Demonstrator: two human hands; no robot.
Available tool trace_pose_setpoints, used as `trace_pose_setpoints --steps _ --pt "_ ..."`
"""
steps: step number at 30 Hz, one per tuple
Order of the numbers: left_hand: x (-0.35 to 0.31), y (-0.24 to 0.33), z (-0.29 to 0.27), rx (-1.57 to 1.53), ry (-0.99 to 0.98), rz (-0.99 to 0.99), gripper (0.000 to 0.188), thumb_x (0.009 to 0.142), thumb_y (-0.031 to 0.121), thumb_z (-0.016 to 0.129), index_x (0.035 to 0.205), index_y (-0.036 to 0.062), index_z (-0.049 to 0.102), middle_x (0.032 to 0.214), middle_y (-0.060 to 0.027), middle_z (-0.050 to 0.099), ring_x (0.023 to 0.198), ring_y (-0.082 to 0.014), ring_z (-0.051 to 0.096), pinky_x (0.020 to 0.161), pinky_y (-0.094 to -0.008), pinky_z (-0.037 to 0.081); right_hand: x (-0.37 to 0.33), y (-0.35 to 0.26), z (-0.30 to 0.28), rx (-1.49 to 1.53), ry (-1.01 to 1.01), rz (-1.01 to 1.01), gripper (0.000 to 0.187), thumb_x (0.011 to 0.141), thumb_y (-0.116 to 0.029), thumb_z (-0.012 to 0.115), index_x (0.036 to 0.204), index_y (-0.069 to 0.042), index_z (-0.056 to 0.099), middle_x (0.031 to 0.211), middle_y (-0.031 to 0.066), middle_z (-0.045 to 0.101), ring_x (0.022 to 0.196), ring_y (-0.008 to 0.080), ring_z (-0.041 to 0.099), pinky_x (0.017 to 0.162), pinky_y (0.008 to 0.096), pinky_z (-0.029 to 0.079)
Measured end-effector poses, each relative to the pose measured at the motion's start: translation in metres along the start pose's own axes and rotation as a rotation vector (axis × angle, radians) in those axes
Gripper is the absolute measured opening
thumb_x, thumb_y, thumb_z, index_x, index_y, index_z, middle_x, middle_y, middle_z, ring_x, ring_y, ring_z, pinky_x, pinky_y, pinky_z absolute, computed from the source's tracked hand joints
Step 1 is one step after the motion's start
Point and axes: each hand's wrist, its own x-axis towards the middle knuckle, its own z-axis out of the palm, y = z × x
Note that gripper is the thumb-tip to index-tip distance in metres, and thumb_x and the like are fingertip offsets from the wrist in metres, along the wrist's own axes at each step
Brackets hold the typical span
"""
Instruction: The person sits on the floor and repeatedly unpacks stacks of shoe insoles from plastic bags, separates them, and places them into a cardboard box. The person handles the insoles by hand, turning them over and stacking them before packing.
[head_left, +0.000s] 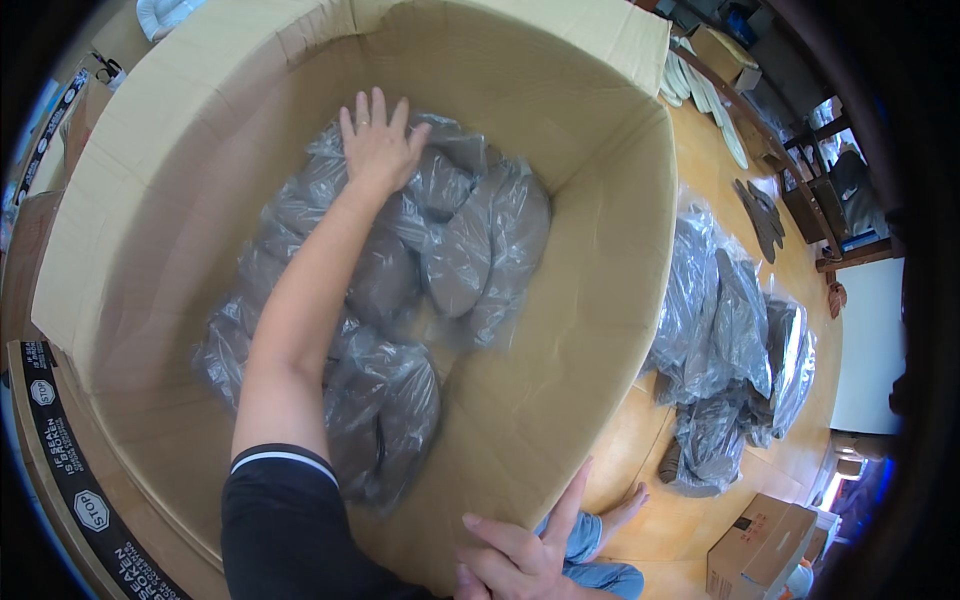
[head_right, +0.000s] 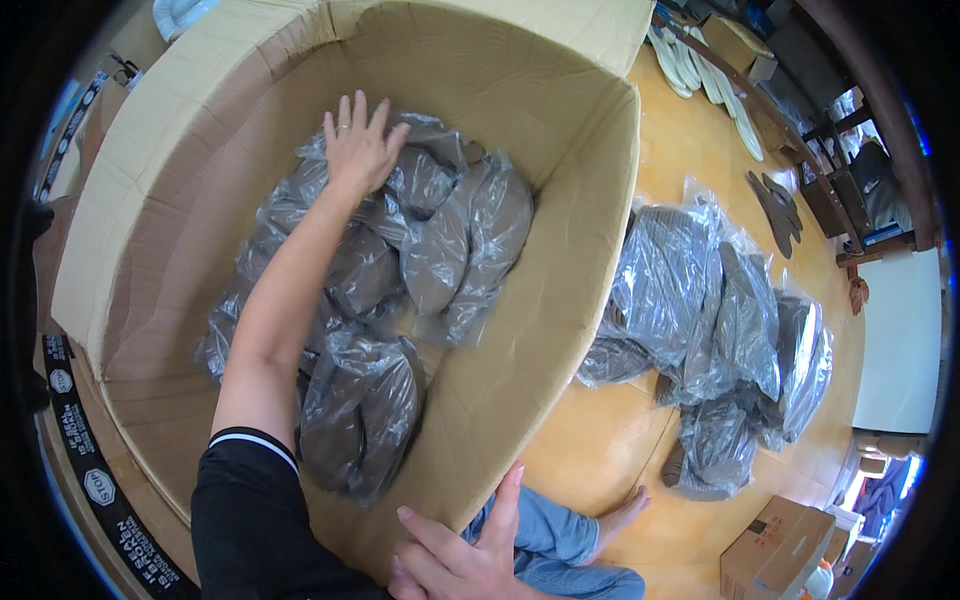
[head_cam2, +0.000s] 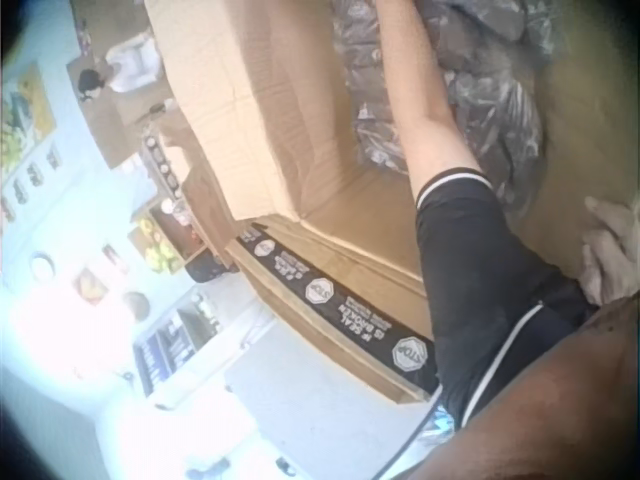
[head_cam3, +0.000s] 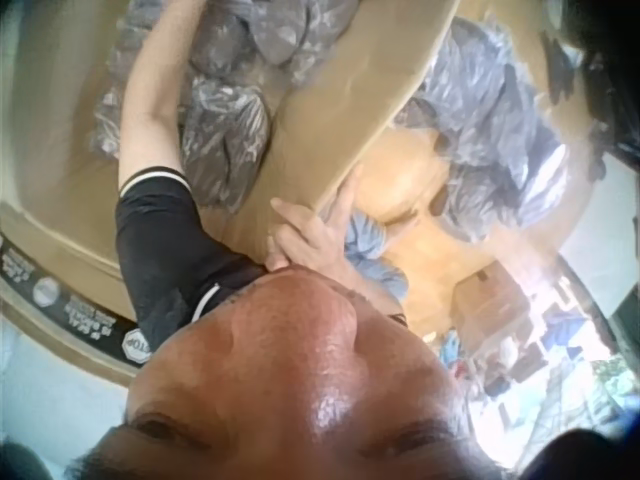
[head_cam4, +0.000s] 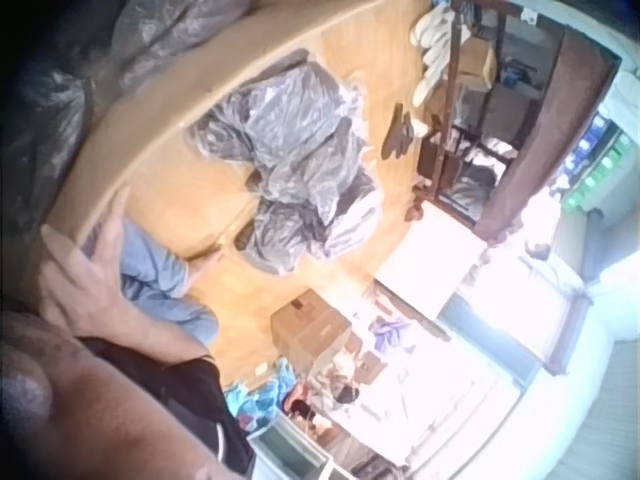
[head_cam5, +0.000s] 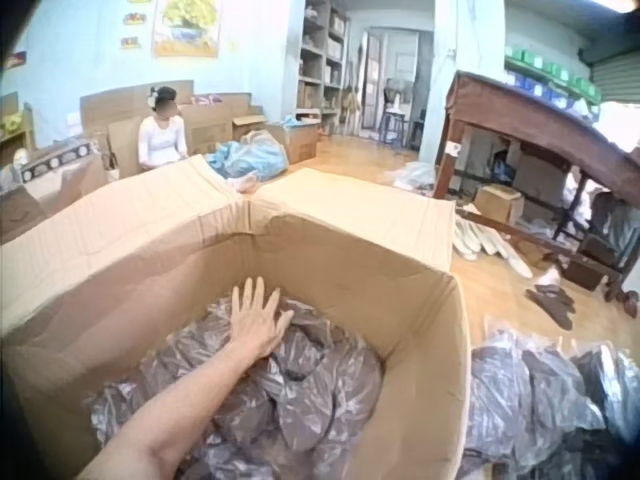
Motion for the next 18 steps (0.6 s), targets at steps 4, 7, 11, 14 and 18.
trace_pose_setpoints --steps 4,7,11,14,18 --pt "0.007 -0.001 -0.016 -0.172 -0.584 -0.052 0.084 0.09 0.074 0.028 0.155 0.0227 0.016 0.161 -0.0173 0.007 0.148 -0.0365 0.005 0.119 -0.0507 0.005 0.0 0.003 -0.003 0.012 -0.028 0.003 0.012 0.072 -0.019 0.065 0.069 -0.012 0.056 0.082 0.004 0.056 0.102 0.0373 0.052 0.098 0.082 0.019" --pt "0.023 -0.007 -0.014 -0.19 -0.627 0.001 0.08 0.092 0.07 0.028 0.153 0.018 0.025 0.159 -0.018 0.014 0.148 -0.037 0.01 0.119 -0.0507 0.006 -0.008 0.004 -0.003 0.035 -0.004 0.012 0.018 0.069 -0.024 0.067 0.075 -0.009 0.06 0.104 0.0069 0.058 0.121 0.0615 0.034 0.099 0.0742 0.028" --pt "-0.014 0.02 0.013 -0.226 -0.568 0.188 0.07 0.097 0.059 0.032 0.154 0.0208 0.023 0.161 -0.0098 0.015 0.149 -0.0278 0.012 0.118 -0.0537 0.008 -0.018 0.011 -0.003 0.14 0.094 0.024 0.02 0.074 -0.023 0.064 0.082 -0.006 0.058 0.118 0.0106 0.055 0.131 0.0655 0.022 0.105 0.0706 0.027" --pt "-0.012 0.022 0.023 0.052 -0.629 0.076 0.071 0.097 0.057 0.032 0.156 0.0246 0.009 0.163 -0.0054 0.008 0.15 -0.0275 0.007 0.117 -0.0551 0.007 -0.021 0.007 0.001 0.144 0.149 -0.009 0.026 0.072 -0.024 0.065 0.084 -0.002 0.06 0.104 0.0164 0.048 0.137 0.0602 0.016 0.11 0.0653 0.024" --pt "0.055 0.02 0.016 -0.458 -0.815 0.13 0.065 0.098 0.057 0.031 0.152 0.0201 0.029 0.159 -0.0103 0.022 0.149 -0.0321 0.009 0.117 -0.0557 0.007 -0.033 0.019 0.002 0.313 0.229 -0.081 0.032 0.082 -0.021 0.065 0.108 -0.003 0.062 0.135 0.0186 0.046 0.14 0.0509 0.021 0.111 0.0606 0.026"
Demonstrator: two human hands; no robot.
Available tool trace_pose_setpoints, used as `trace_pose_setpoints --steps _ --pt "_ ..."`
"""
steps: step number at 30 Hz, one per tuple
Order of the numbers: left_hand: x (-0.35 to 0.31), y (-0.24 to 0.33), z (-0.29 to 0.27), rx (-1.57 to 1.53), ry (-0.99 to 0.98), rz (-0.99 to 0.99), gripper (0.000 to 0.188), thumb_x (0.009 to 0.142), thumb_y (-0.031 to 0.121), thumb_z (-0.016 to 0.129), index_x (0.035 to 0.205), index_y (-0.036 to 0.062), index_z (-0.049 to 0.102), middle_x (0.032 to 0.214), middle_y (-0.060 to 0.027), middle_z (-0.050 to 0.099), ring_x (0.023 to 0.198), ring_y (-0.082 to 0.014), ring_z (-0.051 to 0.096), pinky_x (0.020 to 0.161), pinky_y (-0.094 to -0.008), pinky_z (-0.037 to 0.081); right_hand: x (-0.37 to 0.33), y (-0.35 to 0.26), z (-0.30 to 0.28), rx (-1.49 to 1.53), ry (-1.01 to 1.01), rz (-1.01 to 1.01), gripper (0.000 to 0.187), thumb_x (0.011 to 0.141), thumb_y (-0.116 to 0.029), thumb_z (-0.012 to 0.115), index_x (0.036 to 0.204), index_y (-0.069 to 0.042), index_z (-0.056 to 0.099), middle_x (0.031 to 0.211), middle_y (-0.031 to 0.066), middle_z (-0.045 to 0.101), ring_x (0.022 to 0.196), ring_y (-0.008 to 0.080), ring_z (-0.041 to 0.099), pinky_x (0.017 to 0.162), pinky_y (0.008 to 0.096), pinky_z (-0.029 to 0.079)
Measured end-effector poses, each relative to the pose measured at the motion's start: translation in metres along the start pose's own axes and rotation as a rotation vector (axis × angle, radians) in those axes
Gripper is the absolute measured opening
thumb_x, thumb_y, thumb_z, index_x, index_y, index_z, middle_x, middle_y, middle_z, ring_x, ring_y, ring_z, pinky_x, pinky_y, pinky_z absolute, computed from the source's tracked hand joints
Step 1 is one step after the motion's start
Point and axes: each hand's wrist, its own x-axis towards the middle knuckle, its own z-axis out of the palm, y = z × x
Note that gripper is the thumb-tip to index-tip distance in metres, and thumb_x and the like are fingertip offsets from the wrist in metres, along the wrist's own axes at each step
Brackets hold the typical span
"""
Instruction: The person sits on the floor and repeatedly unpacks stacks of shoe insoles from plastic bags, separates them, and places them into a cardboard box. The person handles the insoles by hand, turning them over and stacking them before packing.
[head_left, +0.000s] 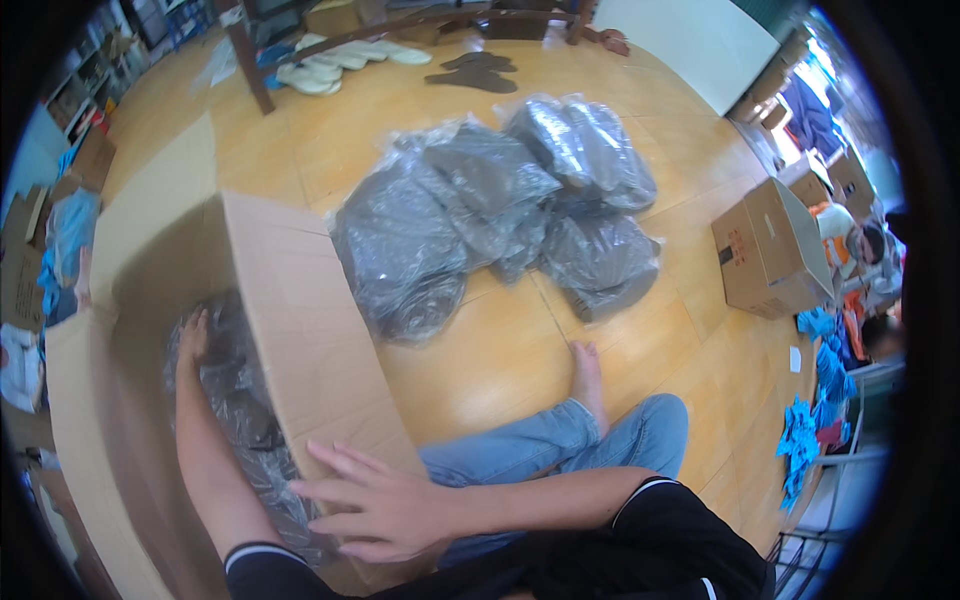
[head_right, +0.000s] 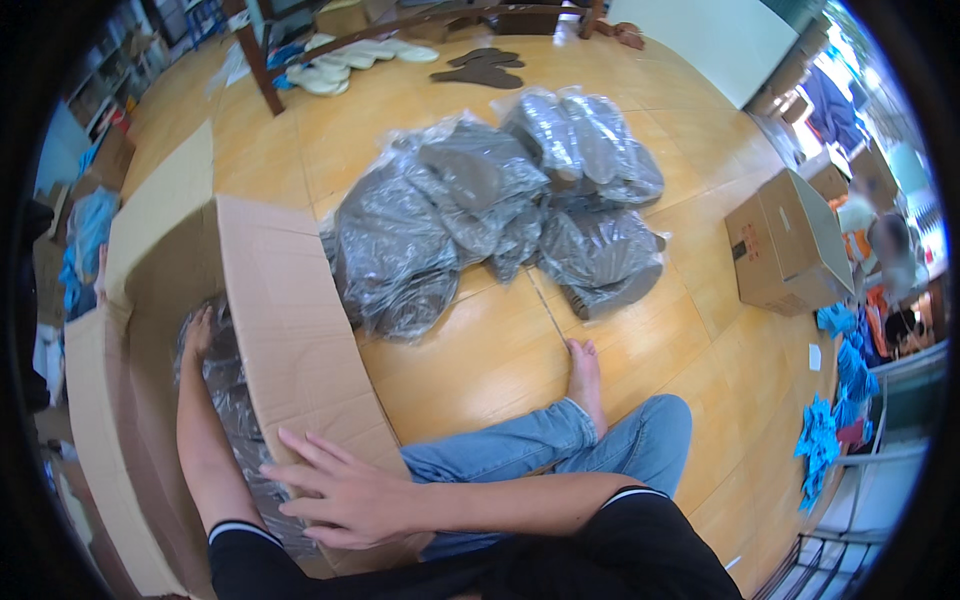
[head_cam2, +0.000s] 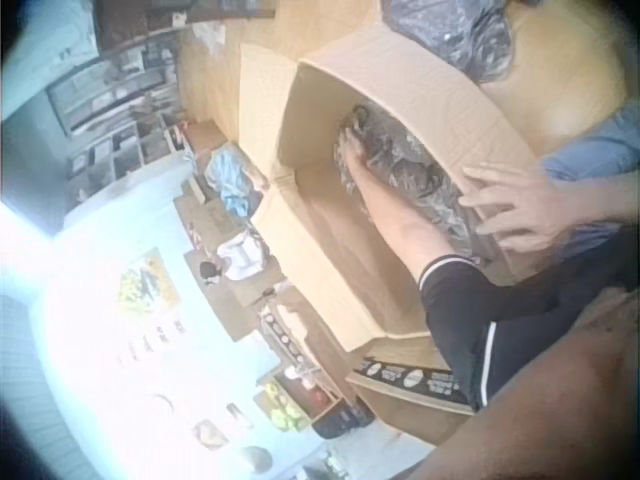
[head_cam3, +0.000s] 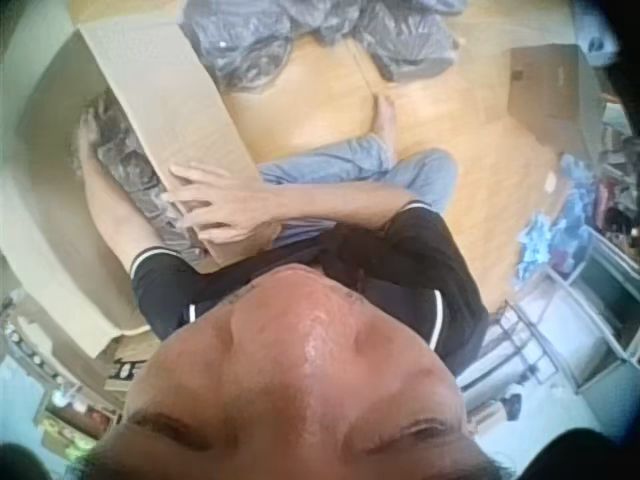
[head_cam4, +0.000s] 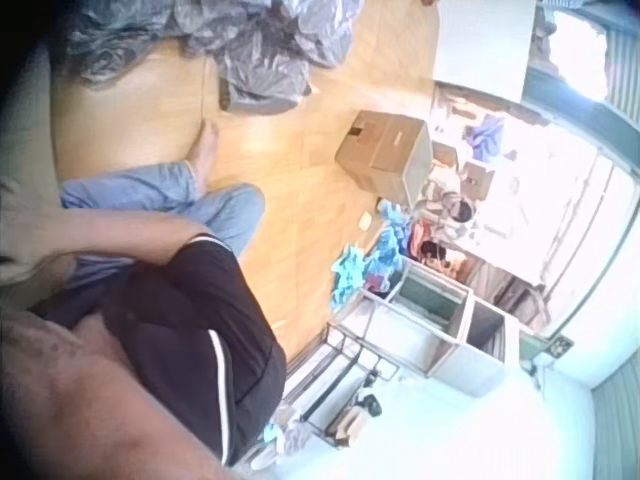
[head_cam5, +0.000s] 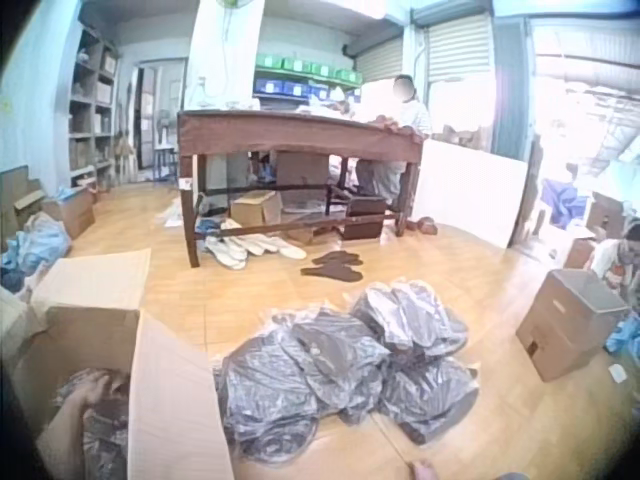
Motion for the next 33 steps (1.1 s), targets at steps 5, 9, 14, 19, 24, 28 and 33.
trace_pose_setpoints --steps 5,9,14,19,24,28,33 --pt "-0.066 0.112 -0.014 -0.606 0.252 0.511 0.045 0.101 0.024 0.046 0.135 -0.0049 0.047 0.138 -0.0176 0.051 0.132 -0.0261 0.044 0.11 -0.0385 0.033 -0.097 0.042 -0.073 -0.204 0.126 0.401 0.038 0.09 -0.022 0.061 0.125 -0.006 0.057 0.134 0.0204 0.049 0.124 0.0374 0.049 0.101 0.0414 0.044" --pt "-0.19 0.218 -0.044 -0.884 0.244 0.641 0.031 0.098 0.01 0.05 0.124 -0.0064 0.056 0.126 -0.0132 0.059 0.117 -0.0198 0.055 0.103 -0.0325 0.041 -0.175 0.094 -0.166 -0.173 0.383 1.022 0.036 0.089 -0.022 0.062 0.118 -0.002 0.06 0.122 0.0234 0.054 0.115 0.0383 0.053 0.095 0.0409 0.046" --pt "-0.3 0.307 -0.078 -0.845 0.375 0.743 0.024 0.097 0.007 0.053 0.116 -0.0038 0.06 0.118 -0.011 0.063 0.107 -0.0183 0.059 0.097 -0.0309 0.045 -0.155 0.177 -0.304 -0.981 0.739 0.673 0.055 0.087 -0.022 0.064 0.136 -0.004 0.046 0.131 0.0226 0.049 0.123 0.0409 0.045 0.101 0.0465 0.039" --pt "-0.377 0.391 -0.067 -0.867 -0.056 0.818 0.023 0.097 0.01 0.053 0.115 -0.0007 0.062 0.113 -0.0087 0.065 0.103 -0.0161 0.061 0.091 -0.0299 0.047 -0.077 0.202 -0.398 -1.053 0.684 0.699 0.03 0.091 -0.022 0.059 0.119 -0.011 0.057 0.12 0.0176 0.057 0.107 0.0412 0.056 0.085 0.049 0.047" --pt "-0.402 0.444 -0.007 -0.921 -0.327 0.836 0.028 0.1 0.02 0.051 0.118 0.0011 0.06 0.115 -0.0087 0.064 0.103 -0.016 0.061 0.089 -0.03 0.048 -0.04 0.127 -0.428 -1.013 0.861 0.29 0.021 0.097 -0.021 0.051 0.102 -0.004 0.062 0.089 0.0169 0.067 0.085 0.0405 0.063 0.074 0.0471 0.049" --pt "-0.424 0.455 0.08 -1.399 -0.753 0.319 0.06 0.096 0.047 0.052 0.137 0.0043 0.042 0.133 -0.018 0.051 0.115 -0.0259 0.056 0.097 -0.0401 0.046 -0.041 0.031 -0.421 -0.841 0.857 0.159 0.02 0.097 -0.021 0.05 0.1 -0.004 0.062 0.083 0.0143 0.066 0.08 0.0353 0.065 0.071 0.0425 0.051" --pt "-0.49 0.44 0.165 -1.925 -1.188 -0.336 0.104 0.08 0.075 0.054 0.151 0.0072 0.019 0.144 -0.0253 0.034 0.128 -0.0348 0.044 0.11 -0.049 0.035 -0.079 -0.08 -0.38 -0.426 0.538 0.309 0.02 0.096 -0.018 0.053 0.101 -0.001 0.062 0.082 0.0116 0.067 0.079 0.0238 0.067 0.07 0.0347 0.051"
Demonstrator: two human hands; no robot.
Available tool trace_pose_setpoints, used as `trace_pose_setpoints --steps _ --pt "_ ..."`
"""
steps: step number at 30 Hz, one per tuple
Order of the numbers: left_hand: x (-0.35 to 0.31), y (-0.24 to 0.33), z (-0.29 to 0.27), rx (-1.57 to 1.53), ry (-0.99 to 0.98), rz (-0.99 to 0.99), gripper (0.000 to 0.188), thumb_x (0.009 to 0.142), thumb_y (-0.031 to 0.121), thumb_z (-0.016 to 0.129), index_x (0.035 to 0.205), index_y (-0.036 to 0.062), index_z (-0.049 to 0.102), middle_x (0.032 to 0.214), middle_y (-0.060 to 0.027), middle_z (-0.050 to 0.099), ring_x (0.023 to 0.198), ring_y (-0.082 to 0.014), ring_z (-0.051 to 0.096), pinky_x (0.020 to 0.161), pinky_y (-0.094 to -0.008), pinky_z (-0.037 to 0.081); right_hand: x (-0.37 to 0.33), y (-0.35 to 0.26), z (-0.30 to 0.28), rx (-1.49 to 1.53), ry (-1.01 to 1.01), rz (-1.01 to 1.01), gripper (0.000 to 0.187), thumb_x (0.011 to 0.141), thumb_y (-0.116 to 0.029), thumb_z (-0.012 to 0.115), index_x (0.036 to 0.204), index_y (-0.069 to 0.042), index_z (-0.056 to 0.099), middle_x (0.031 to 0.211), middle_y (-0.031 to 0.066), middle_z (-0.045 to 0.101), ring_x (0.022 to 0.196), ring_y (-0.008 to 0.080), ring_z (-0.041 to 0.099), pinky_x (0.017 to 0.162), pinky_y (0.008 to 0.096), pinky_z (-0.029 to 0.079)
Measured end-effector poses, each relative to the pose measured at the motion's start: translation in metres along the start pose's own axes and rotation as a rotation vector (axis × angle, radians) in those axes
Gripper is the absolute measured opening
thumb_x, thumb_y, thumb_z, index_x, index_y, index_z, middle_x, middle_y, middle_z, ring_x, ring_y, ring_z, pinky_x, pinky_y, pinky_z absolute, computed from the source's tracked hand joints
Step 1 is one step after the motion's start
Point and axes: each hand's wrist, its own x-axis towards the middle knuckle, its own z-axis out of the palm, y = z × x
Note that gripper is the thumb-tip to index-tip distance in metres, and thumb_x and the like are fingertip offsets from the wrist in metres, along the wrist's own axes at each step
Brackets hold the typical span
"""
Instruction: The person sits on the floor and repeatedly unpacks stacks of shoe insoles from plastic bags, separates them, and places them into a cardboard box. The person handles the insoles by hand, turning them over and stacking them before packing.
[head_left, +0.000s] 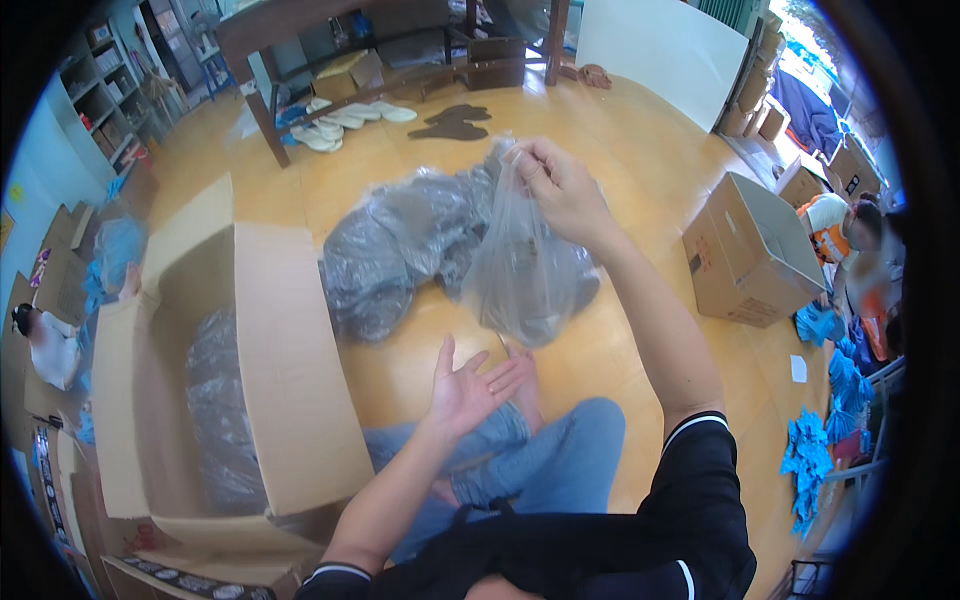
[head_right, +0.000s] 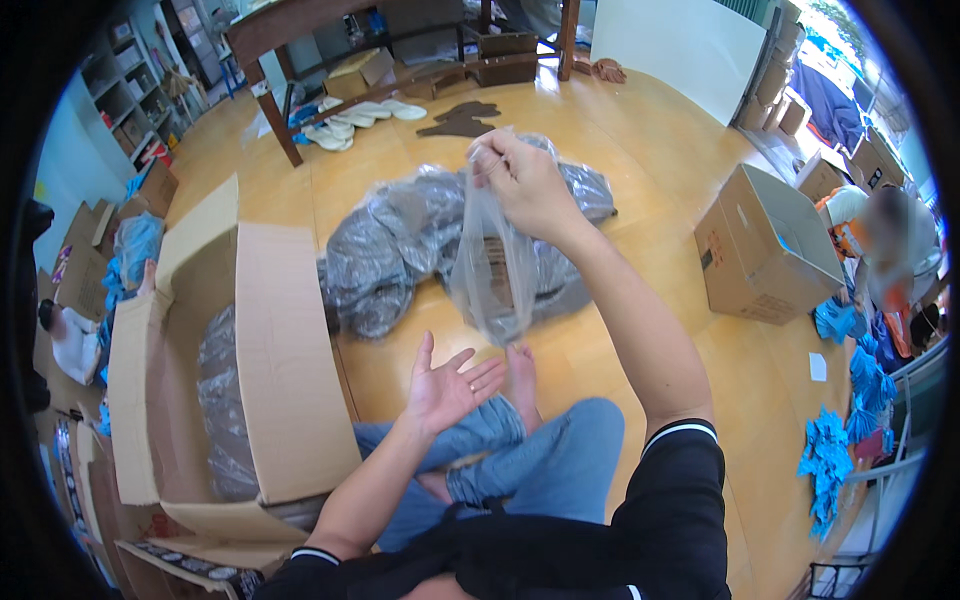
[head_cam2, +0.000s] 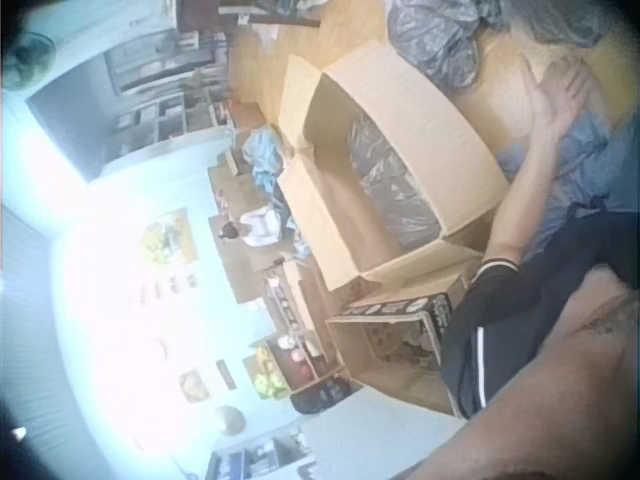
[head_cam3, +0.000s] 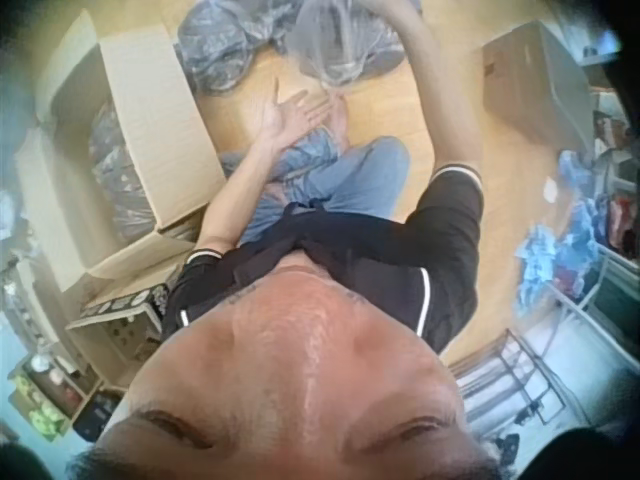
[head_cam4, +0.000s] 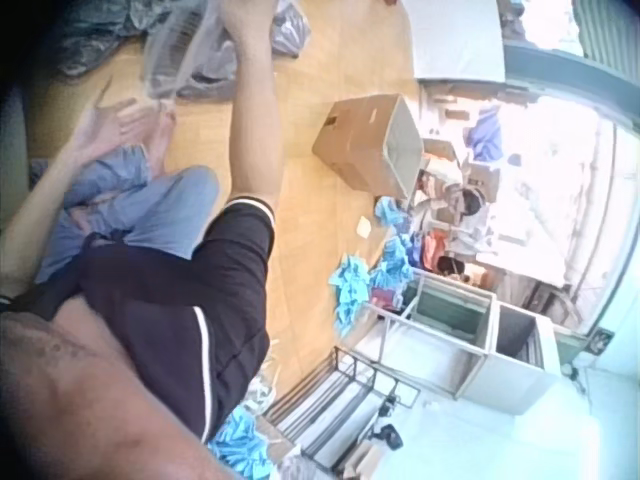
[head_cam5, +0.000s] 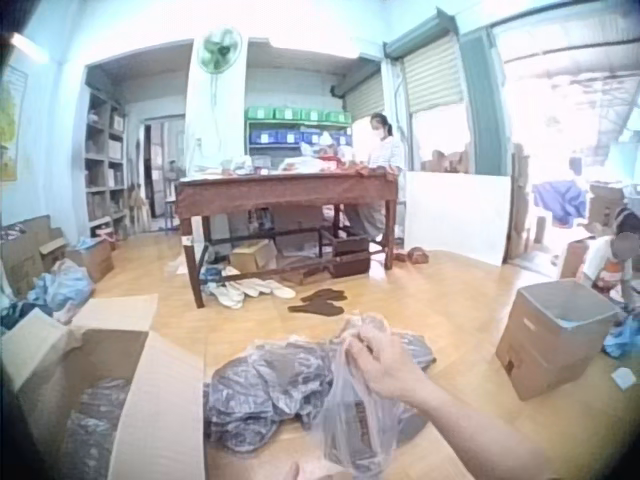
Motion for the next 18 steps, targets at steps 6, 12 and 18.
trace_pose_setpoints --steps 6,12,18 --pt "-0.054 -0.059 -0.007 0.004 -0.3 0.128 0.125 0.075 0.088 0.039 0.151 -0.0031 0.002 0.149 -0.029 0.024 0.141 -0.0415 0.025 0.116 -0.051 0.023 -0.128 -0.097 0.016 -0.139 -0.326 -0.383 0.016 0.088 -0.014 0.061 0.098 -0.003 0.063 0.083 0.0102 0.064 0.075 0.0235 0.066 0.067 0.0333 0.052" --pt "-0.097 -0.042 0.015 0.066 -0.274 0.465 0.083 0.083 0.074 0.042 0.13 0.0067 0.047 0.12 -0.0174 0.054 0.108 -0.0304 0.056 0.093 -0.05 0.047 -0.28 -0.123 0.028 -0.105 -0.008 -0.63 0.016 0.077 -0.009 0.068 0.092 -0.005 0.064 0.087 0.0095 0.065 0.075 0.0227 0.067 0.066 0.0333 0.053" --pt "-0.132 -0.032 0.027 0.301 -0.375 0.933 0.069 0.081 0.059 0.054 0.128 0.0083 0.052 0.12 -0.0116 0.058 0.107 -0.0254 0.058 0.092 -0.0395 0.049 -0.386 -0.067 0.094 -0.103 0.244 -0.244 0.015 0.079 -0.005 0.064 0.094 0.0 0.065 0.091 0.0175 0.065 0.08 0.0326 0.066 0.071 0.0389 0.054"
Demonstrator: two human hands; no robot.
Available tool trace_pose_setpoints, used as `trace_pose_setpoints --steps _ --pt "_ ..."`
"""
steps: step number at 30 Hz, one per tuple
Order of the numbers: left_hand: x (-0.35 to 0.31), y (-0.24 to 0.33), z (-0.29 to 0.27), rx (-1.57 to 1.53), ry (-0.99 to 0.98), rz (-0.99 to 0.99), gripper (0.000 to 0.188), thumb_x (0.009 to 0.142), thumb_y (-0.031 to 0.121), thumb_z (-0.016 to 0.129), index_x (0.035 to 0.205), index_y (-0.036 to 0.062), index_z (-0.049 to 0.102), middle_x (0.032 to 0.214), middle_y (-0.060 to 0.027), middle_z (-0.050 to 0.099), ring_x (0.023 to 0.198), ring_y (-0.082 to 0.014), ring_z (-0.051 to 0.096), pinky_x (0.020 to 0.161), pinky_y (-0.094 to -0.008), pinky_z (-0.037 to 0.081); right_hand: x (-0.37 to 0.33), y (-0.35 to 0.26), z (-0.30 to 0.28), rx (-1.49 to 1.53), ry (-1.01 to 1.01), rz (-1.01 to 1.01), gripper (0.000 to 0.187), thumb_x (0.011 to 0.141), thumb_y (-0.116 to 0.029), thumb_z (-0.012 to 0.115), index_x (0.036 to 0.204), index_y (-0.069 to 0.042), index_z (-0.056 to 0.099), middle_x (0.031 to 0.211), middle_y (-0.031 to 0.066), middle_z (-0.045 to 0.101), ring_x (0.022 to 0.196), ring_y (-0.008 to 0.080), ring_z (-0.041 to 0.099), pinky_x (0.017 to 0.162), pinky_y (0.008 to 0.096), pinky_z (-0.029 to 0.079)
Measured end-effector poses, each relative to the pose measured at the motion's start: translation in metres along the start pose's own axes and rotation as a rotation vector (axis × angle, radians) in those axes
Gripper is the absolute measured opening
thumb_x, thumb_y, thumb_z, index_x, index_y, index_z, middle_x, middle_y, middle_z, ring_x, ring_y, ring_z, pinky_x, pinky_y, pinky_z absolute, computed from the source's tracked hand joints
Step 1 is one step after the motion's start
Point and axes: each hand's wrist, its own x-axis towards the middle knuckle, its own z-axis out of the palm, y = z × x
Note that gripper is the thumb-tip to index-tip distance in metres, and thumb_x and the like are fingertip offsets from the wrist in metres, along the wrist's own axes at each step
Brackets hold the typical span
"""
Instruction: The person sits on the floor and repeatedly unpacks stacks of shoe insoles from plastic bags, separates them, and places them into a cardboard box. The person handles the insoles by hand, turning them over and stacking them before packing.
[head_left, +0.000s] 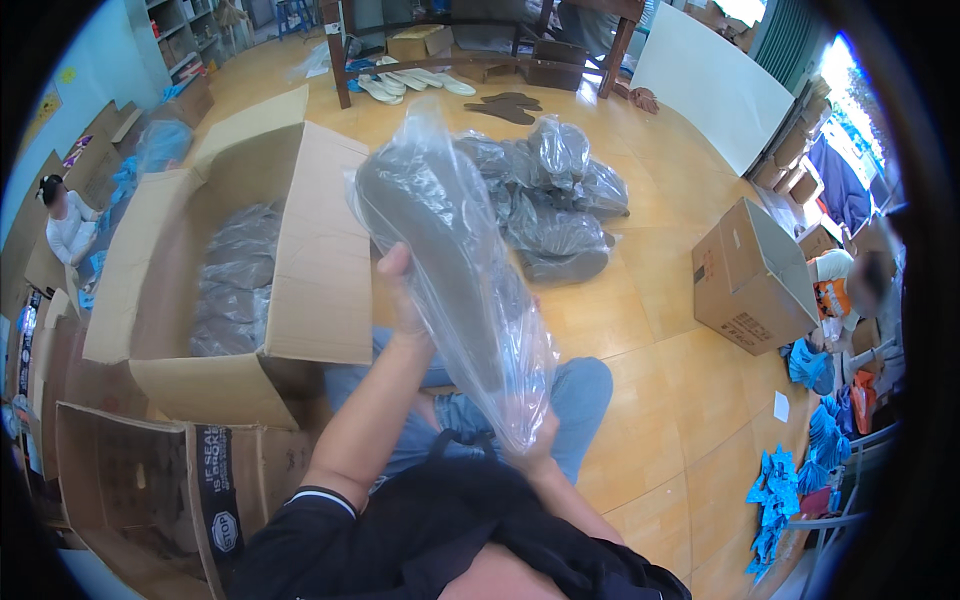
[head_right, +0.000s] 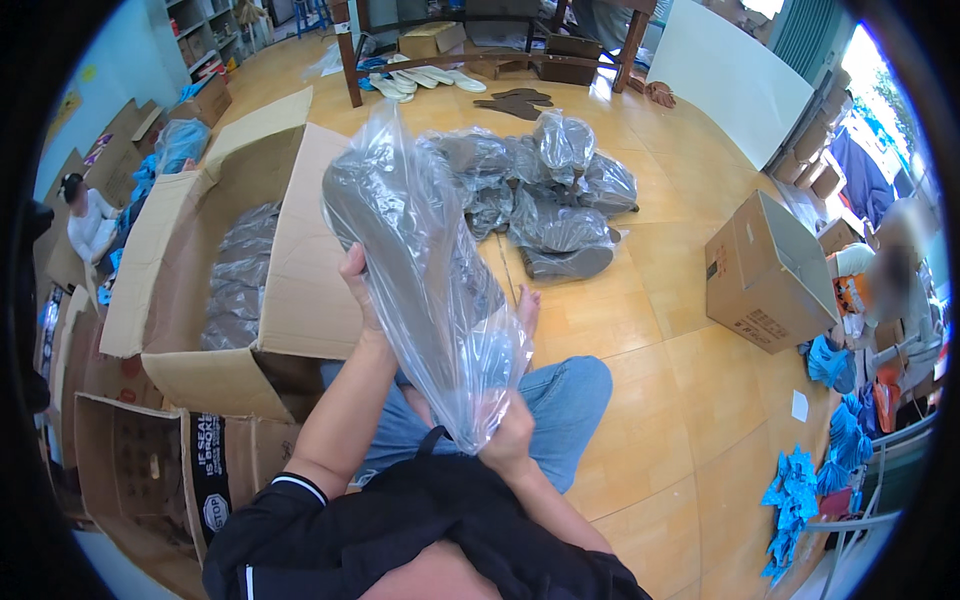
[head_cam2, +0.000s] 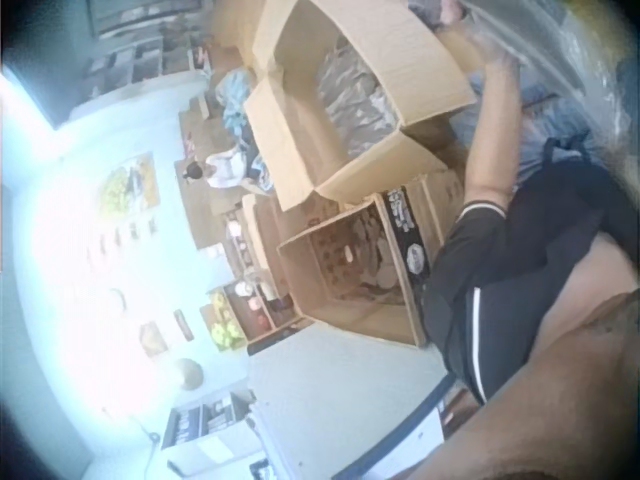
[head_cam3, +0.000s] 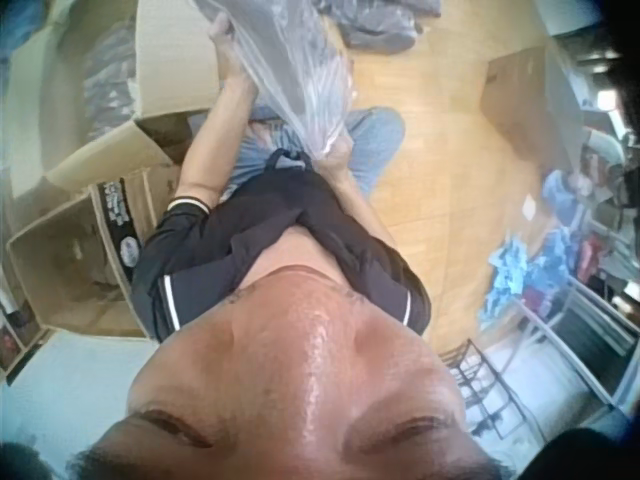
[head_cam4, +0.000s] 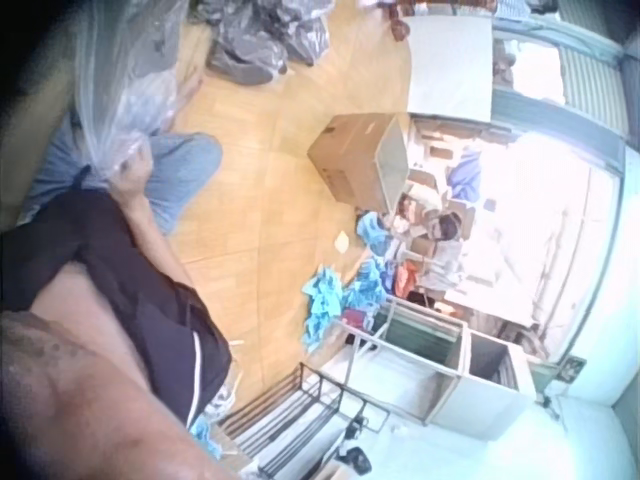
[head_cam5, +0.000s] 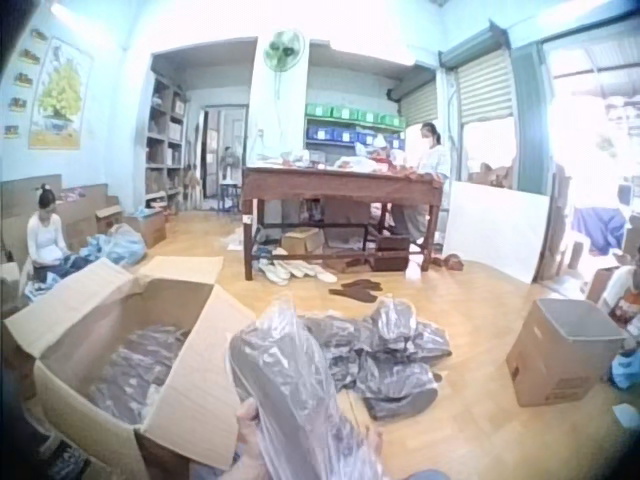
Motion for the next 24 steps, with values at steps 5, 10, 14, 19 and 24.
trace_pose_setpoints --steps 5,10,14,19,24 --pt "-0.019 0.007 0.003 -0.063 -0.199 0.034 0.072 0.078 0.056 0.06 0.13 0.0063 0.051 0.124 -0.013 0.057 0.11 -0.0276 0.057 0.095 -0.0402 0.049 0.018 0.0 0.008 -0.133 0.04 -0.17 0.033 0.087 -0.018 0.064 0.112 0.003 0.06 0.117 0.0291 0.056 0.128 0.0436 0.045 0.108 0.0511 0.034" --pt "-0.044 -0.006 -0.017 -0.022 -0.287 0.101 0.083 0.079 0.063 0.059 0.138 0.0065 0.043 0.134 -0.0151 0.051 0.117 -0.029 0.055 0.1 -0.0436 0.047 0.082 -0.03 0.004 0.476 0.039 0.08 0.093 0.081 -0.051 0.066 0.143 0.008 0.03 0.138 0.0309 0.04 0.141 0.0441 0.025 0.114 0.0512 0.021" --pt "-0.068 -0.019 -0.011 -0.131 -0.397 0.1 0.089 0.081 0.07 0.056 0.14 0.0048 0.04 0.133 -0.013 0.052 0.118 -0.0257 0.054 0.099 -0.0401 0.046 0.102 -0.038 -0.016 0.415 -0.221 0.156 0.125 0.065 -0.073 0.065 0.148 0.008 0.018 0.146 0.0299 0.034 0.141 0.044 0.024 0.116 0.0505 0.012" --pt "-0.056 0.007 0.026 0.023 -0.236 0.236 0.077 0.09 0.057 0.054 0.142 0.0037 0.038 0.134 -0.0138 0.051 0.117 -0.0234 0.054 0.096 -0.0376 0.048 0.086 -0.023 -0.026 0.311 -0.299 0.273 0.133 0.056 -0.079 0.062 0.15 0.005 0.018 0.149 0.0261 0.033 0.14 0.0444 0.025 0.116 0.0513 0.004" --pt "0.024 0.042 0.048 0.494 -0.15 0.131 0.029 0.097 0.018 0.055 0.121 0.0017 0.054 0.11 -0.0066 0.062 0.101 -0.0111 0.057 0.084 -0.0284 0.048 0.057 0.001 -0.022 0.633 -0.333 0.477 0.127 0.057 -0.072 0.065 0.151 0.001 0.022 0.148 0.0231 0.036 0.14 0.039 0.028 0.116 0.0512 0.009"
